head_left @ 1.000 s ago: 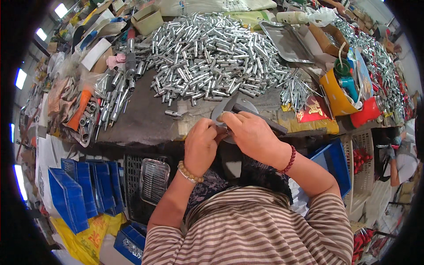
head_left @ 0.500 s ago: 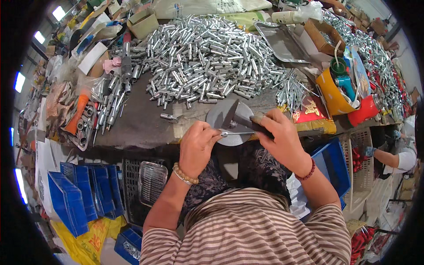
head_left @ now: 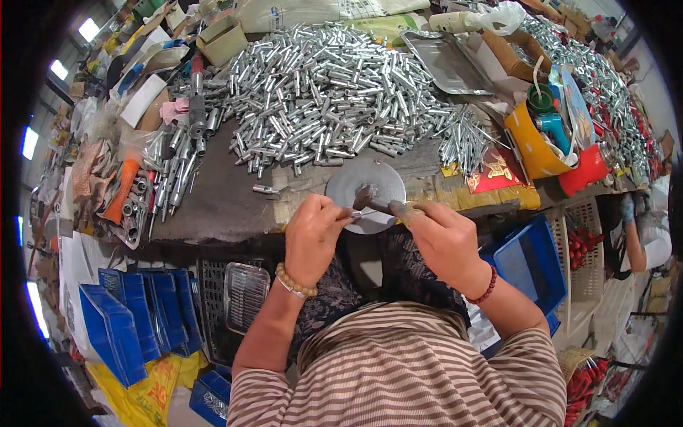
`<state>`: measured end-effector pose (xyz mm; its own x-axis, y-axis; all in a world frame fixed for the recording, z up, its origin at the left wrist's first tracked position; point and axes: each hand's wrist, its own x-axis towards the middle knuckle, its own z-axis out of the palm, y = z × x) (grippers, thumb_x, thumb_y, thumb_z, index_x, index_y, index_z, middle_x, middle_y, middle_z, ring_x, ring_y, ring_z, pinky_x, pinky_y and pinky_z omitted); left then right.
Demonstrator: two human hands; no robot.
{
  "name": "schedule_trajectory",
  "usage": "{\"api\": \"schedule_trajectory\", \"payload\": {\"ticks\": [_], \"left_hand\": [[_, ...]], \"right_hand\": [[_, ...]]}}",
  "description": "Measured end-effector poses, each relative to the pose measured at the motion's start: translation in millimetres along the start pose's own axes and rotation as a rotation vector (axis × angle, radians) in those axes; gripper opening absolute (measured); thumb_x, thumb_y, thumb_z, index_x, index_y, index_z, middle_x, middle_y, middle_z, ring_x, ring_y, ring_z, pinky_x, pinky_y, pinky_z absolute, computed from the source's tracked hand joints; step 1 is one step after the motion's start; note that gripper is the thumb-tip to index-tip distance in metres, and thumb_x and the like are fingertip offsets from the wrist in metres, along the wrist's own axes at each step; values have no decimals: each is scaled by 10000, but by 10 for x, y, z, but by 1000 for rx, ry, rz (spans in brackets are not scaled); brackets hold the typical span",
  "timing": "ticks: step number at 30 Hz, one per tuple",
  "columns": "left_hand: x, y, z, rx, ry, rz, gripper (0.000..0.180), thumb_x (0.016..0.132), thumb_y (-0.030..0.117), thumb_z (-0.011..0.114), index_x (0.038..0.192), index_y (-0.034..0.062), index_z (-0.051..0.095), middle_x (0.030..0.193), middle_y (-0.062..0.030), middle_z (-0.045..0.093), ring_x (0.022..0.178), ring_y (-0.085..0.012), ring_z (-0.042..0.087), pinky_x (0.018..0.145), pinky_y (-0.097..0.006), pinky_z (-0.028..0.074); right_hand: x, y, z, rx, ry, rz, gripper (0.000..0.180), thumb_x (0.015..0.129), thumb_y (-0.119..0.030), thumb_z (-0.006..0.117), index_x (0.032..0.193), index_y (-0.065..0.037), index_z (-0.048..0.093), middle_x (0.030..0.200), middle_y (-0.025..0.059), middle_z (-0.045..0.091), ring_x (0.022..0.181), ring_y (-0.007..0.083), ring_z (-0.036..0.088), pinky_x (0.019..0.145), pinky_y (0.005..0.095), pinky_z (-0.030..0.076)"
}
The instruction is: The person assembles metal hardware by inserting pins into metal sleeves, hammering them on a round metal base, and placing the finished pieces into a tray.
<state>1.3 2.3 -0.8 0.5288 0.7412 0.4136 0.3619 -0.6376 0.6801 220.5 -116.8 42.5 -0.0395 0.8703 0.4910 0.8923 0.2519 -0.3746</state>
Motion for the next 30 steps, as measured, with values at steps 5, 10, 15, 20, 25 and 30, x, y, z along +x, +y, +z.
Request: {"api": "schedule_trajectory", "payload": {"ticks": [5,10,15,20,25,30], "left_hand": [[-4,-5,3,-32,8,4,169,823,9,813,976,40,748,911,-101,632,839,-320,650,711,-422,516],[-3,-12,9,-32,-10,22,178,866,-30,783,1030,36,761,931,-88,606,785,-231,623,695,-330,508],[-13,5,-8,-38,-4,-17,131,884,1,780,1011,33,767,933,-84,600,790,-228,616,699,-325,502],[0,-1,0,-42,1,-21,130,892,22,780,1021,35,774,937,-82,596,793,-222,609,702,-323,497],[-8,21,-18,-55,-23,-48,130,897,30,780,1026,37,778,938,-85,596,806,-221,608,711,-327,496],[-9,10,-25,-97,-15,-61,132,893,23,780,1024,37,776,936,-84,596,816,-221,608,718,-323,494]], "right_hand": [[-35,-36,-75,99,215,20,317,864,29,713,1157,-73,777,970,117,714,776,291,695,669,356,565],[68,-4,-54,175,108,173,336,871,19,720,1189,-79,760,986,120,683,797,324,690,690,393,555],[351,365,96,239,-94,299,331,850,-7,741,1166,-105,750,964,104,635,858,344,668,729,438,540],[399,314,208,59,-31,-46,267,778,-46,789,1029,-99,718,985,78,623,984,323,593,842,445,478],[309,193,354,85,-126,10,211,763,-71,813,915,-83,667,944,67,605,953,300,595,829,433,457],[327,203,334,83,-133,-35,209,771,-73,807,916,-73,656,925,69,603,939,305,595,828,430,456]]}}
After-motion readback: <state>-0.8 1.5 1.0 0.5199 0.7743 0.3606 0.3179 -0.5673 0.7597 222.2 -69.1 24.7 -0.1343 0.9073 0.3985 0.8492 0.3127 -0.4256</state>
